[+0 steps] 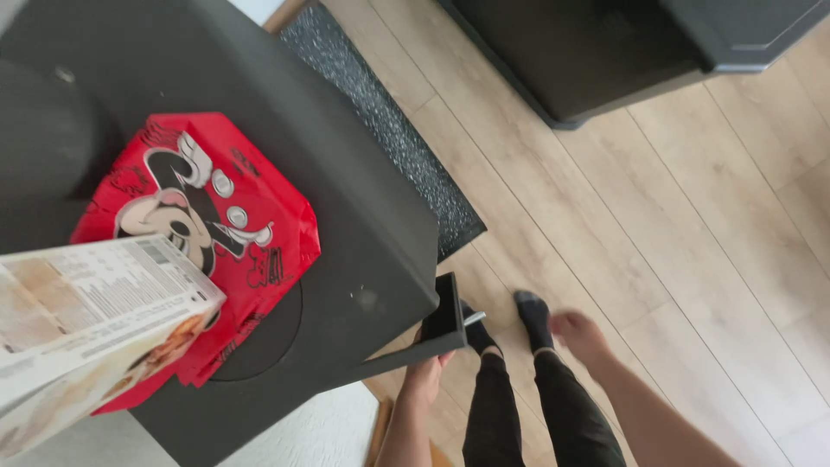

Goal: Tidying up a bedroom by folding prayer mats, adjusting the bedsheet, and organizing items on a bedside cabinet.

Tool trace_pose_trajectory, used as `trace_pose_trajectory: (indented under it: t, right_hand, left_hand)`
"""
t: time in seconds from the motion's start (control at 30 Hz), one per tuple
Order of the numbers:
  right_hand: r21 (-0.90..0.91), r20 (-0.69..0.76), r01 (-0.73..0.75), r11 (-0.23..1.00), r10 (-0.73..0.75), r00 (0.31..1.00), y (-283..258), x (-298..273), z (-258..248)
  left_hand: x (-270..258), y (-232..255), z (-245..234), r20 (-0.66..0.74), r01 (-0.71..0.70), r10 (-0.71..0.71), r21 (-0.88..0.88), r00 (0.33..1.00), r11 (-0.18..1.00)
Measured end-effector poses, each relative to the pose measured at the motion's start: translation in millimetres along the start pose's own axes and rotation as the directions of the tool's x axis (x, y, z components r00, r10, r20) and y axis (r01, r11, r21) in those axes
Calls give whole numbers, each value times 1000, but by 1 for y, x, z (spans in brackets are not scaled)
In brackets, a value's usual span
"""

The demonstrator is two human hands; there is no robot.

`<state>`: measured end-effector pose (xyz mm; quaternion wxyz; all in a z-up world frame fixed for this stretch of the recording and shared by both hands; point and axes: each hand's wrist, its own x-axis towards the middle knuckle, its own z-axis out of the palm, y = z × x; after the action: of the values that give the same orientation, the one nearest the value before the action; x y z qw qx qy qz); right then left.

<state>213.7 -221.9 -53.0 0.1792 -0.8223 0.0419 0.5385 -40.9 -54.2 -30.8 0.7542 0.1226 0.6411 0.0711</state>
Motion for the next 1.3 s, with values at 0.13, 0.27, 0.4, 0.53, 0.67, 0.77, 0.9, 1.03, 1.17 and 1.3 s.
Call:
trace_pose_trajectory:
  t: [0.13, 0.27, 0.4, 0.53, 0.67, 0.77, 0.9, 1.03, 1.17, 1.3]
  right_hand:
    - [71, 74, 98, 993, -103, 992, 101, 37, 24]
    - [-103, 201, 168, 980, -144, 969, 100, 9, 32]
    - [-84, 280, -29, 996, 51, 959, 40, -33, 20]
    - [-100, 260, 54, 994, -26, 965, 16, -42, 11]
    - [22, 239, 73, 997, -76, 968, 26, -22, 3]
    - [66, 205, 33, 997, -46, 978, 21, -28, -2]
    - [57, 225, 26, 998, -39, 974, 27, -29, -1]
    - [54, 246, 13, 998, -26, 969, 46, -23, 9]
    - [90, 258, -12, 996, -12, 966, 49, -26, 11]
    - [32, 266, -50, 998, 39, 963, 35, -39, 2]
  left_hand:
    - [9, 31, 29, -12, -105, 104, -135, 994, 985]
    - [39, 30, 27, -79, -167, 149, -338, 986, 926]
    - [15, 60, 46, -64, -150, 137, -298, 989, 943]
    - [13, 60, 45, -80, -169, 152, -289, 985, 942]
    - [16, 60, 44, -71, -183, 169, -279, 983, 943]
    - [4, 68, 51, -71, -174, 160, -280, 985, 944]
    - [1, 71, 55, -72, -180, 167, -264, 983, 948]
    - [-1, 71, 55, -92, -172, 153, -268, 984, 948]
    - [0, 71, 56, -102, -183, 161, -271, 982, 945]
    - [-6, 74, 63, -128, -179, 153, -228, 980, 957]
